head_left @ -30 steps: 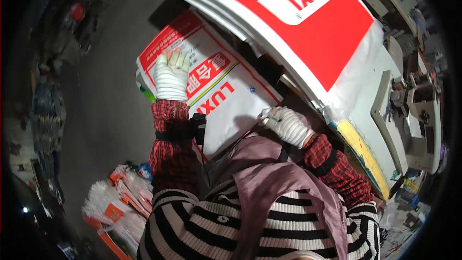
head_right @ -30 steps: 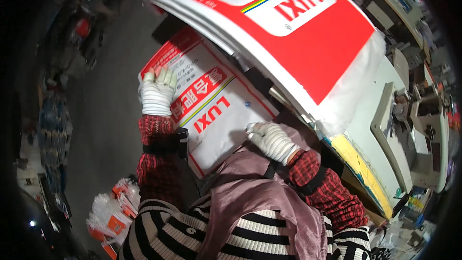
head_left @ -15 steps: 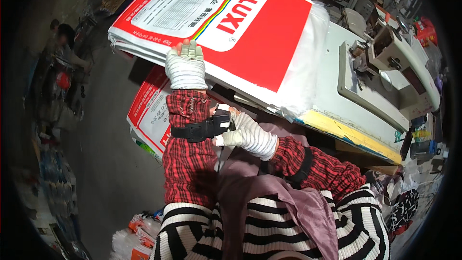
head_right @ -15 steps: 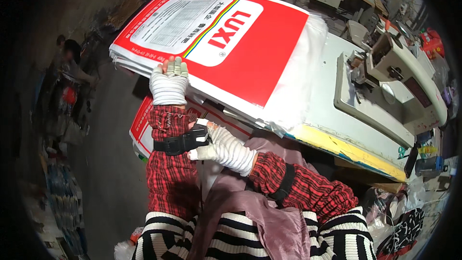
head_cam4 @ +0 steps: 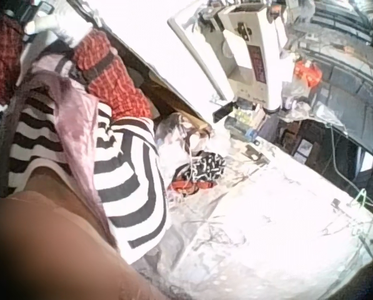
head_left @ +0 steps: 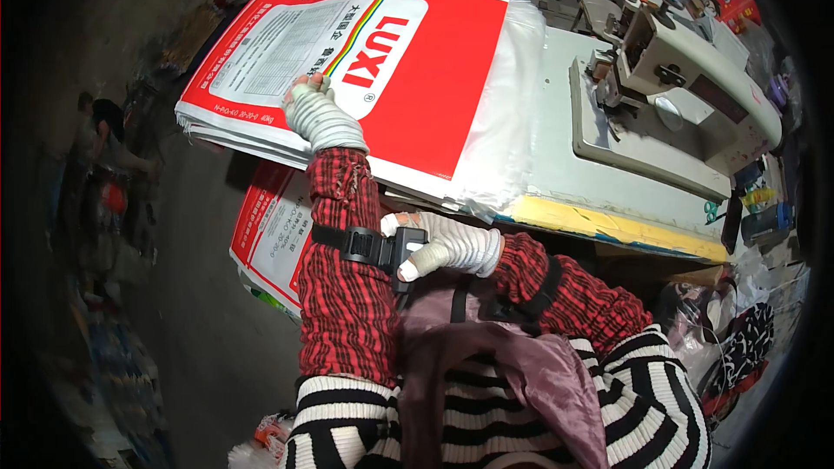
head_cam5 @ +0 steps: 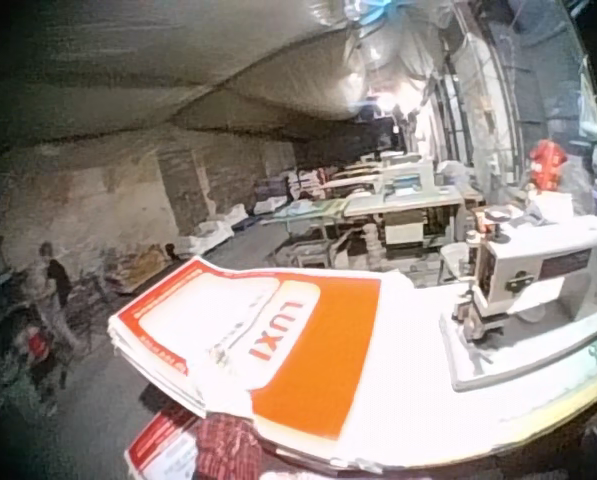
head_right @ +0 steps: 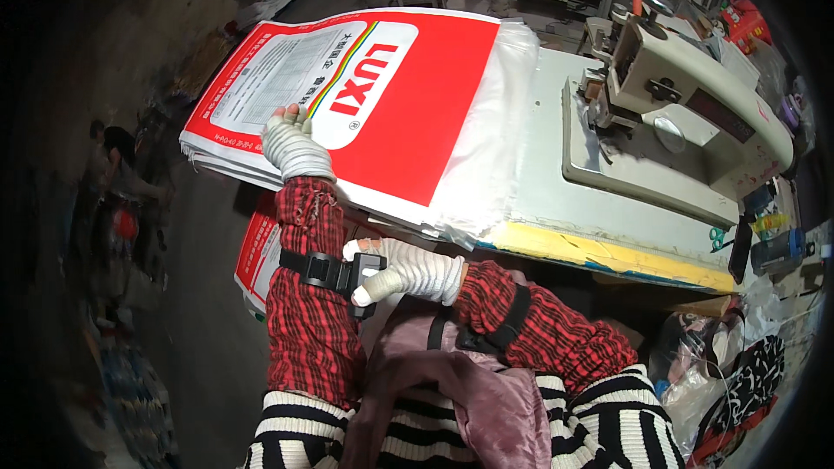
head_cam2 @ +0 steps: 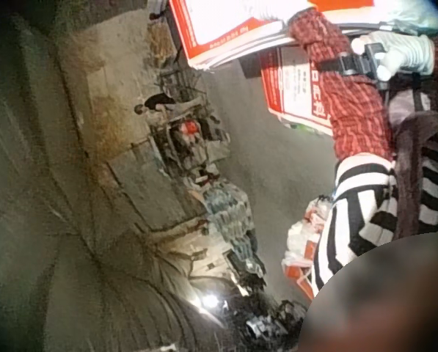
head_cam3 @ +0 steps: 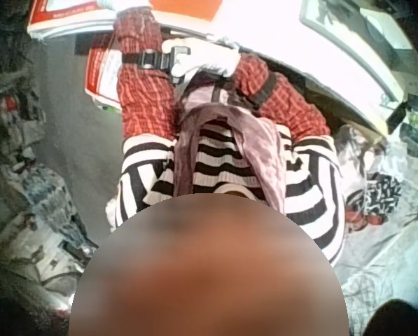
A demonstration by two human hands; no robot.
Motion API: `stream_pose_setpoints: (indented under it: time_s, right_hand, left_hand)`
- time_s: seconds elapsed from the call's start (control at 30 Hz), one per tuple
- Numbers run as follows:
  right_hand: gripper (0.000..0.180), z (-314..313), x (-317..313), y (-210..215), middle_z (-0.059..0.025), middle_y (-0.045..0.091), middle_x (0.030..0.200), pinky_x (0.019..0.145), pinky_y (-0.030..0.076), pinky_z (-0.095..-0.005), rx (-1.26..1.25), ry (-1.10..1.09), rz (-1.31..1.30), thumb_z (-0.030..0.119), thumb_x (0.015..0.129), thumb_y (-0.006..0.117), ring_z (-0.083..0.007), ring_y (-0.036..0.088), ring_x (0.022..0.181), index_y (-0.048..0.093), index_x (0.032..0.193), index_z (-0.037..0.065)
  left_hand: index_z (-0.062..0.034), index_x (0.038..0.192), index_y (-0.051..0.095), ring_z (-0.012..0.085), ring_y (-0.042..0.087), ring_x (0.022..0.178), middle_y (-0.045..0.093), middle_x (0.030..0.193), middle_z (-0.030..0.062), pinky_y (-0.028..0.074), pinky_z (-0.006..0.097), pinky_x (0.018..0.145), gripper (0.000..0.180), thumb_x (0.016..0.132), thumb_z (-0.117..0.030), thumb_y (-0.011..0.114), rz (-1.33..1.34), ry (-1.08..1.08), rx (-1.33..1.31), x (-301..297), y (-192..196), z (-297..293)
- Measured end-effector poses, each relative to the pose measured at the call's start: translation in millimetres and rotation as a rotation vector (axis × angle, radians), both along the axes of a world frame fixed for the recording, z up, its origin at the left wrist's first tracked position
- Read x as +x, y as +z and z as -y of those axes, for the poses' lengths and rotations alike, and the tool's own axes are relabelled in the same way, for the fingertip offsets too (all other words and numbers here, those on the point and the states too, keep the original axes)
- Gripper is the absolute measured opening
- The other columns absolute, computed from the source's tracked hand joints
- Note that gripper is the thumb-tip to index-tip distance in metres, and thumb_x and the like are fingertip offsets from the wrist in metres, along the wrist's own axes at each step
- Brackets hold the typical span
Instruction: Using an industrial sewing machine to seal the tops of large plastic fertilizer bags.
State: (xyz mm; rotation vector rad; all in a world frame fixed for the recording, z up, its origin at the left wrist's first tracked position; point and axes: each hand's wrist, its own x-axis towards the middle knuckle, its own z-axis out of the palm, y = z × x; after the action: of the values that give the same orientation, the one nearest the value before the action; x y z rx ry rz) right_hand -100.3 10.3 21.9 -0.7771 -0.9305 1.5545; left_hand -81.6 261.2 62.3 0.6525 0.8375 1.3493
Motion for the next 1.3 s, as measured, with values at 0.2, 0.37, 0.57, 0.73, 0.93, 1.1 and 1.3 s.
stream_pose_setpoints:
  time_s: [0.2, 0.37, 0.57, 0.73, 0.93, 1.1, 1.3]
  right_hand:
    - [0.028, 16.4, -9.6, -17.2, 0.0041, 0.056, 0.082, 0.077, 0.042, -0.0234, -0.027, 0.047, -0.296, 0.011, 0.075, 0.072, -0.0061, 0.051, 0.076, 0.056, 0.098, 0.008]
    - [0.035, 22.8, -16.9, -29.7, 0.0006, 0.061, 0.089, 0.081, 0.043, -0.0238, -0.037, 0.054, -0.279, 0.011, 0.075, 0.071, -0.0077, 0.056, 0.084, 0.058, 0.107, 0.003]
    - [0.033, 30.5, -12.0, -23.9, -0.0009, 0.063, 0.101, 0.09, 0.041, -0.0255, 0.095, 0.106, -0.002, 0.016, 0.08, 0.069, -0.0081, 0.054, 0.094, 0.062, 0.108, 0.001]
    - [0.033, 16.5, -0.2, -37.5, 0.0002, 0.061, 0.099, 0.092, 0.038, -0.0256, 0.028, 0.042, 0.029, 0.026, 0.085, 0.063, -0.0073, 0.051, 0.096, 0.062, 0.107, 0.001]
    - [0.031, 16.0, 25.2, -58.7, 0.0037, 0.062, 0.086, 0.073, 0.038, -0.023, 0.0, -0.013, 0.138, 0.031, 0.078, 0.068, -0.0059, 0.049, 0.077, 0.066, 0.094, 0.004]
    - [0.025, 30.4, 31.9, -41.7, 0.0062, 0.049, 0.073, 0.066, 0.035, -0.0239, -0.016, -0.039, 0.126, 0.031, 0.078, 0.068, -0.0067, 0.043, 0.069, 0.058, 0.082, 0.008]
    - [0.026, 42.2, 42.6, -47.9, -0.0014, 0.051, 0.067, 0.066, 0.04, -0.0322, -0.003, -0.292, 0.398, 0.029, 0.079, 0.063, -0.0123, 0.047, 0.067, 0.057, 0.077, 0.004]
  left_hand:
    - [-0.0061, 0.095, 0.062, 0.0317, 0.061, 0.076, 0.064, 0.083, 0.0143, 0.048, 0.041, 0.075, 0.017, 0.082, -0.016, 0.062, -1.313, 0.143, 1.494, 21.3, -36.2, 42.9]
    - [-0.0011, 0.107, 0.058, 0.0248, 0.061, 0.085, 0.063, 0.088, 0.0115, 0.042, 0.042, 0.089, 0.038, 0.075, -0.021, 0.066, -1.606, -0.393, 1.836, 19.0, -71.8, 84.8]
    - [-0.0055, 0.108, 0.057, 0.0243, 0.063, 0.081, 0.065, 0.092, 0.0088, 0.039, 0.042, 0.095, 0.032, 0.08, -0.02, 0.061, -1.555, -0.491, 1.337, 18.5, -76.8, 90.9]
    - [-0.0072, 0.101, 0.057, 0.0217, 0.063, 0.086, 0.063, 0.091, 0.0029, 0.042, 0.039, 0.09, 0.021, 0.085, -0.021, 0.054, -0.151, -0.339, -0.204, 18.2, -47.7, 43.6]
    - [-0.0072, 0.1, 0.058, 0.022, 0.061, 0.088, 0.063, 0.09, 0.0034, 0.047, 0.043, 0.087, 0.016, 0.089, -0.019, 0.054, 0.331, -0.615, -0.335, 29.2, -7.1, 94.6]
    - [-0.0066, 0.099, 0.058, 0.0223, 0.061, 0.083, 0.063, 0.088, 0.0044, 0.05, 0.044, 0.083, 0.013, 0.09, -0.015, 0.053, 0.36, -0.711, -0.322, 40.9, -10.2, 104.2]
    - [-0.0057, 0.095, 0.057, 0.0198, 0.06, 0.07, 0.061, 0.077, 0.0054, 0.052, 0.035, 0.07, 0.011, 0.089, -0.014, 0.053, -0.086, -0.789, -0.041, 66.2, -66.2, 119.7]
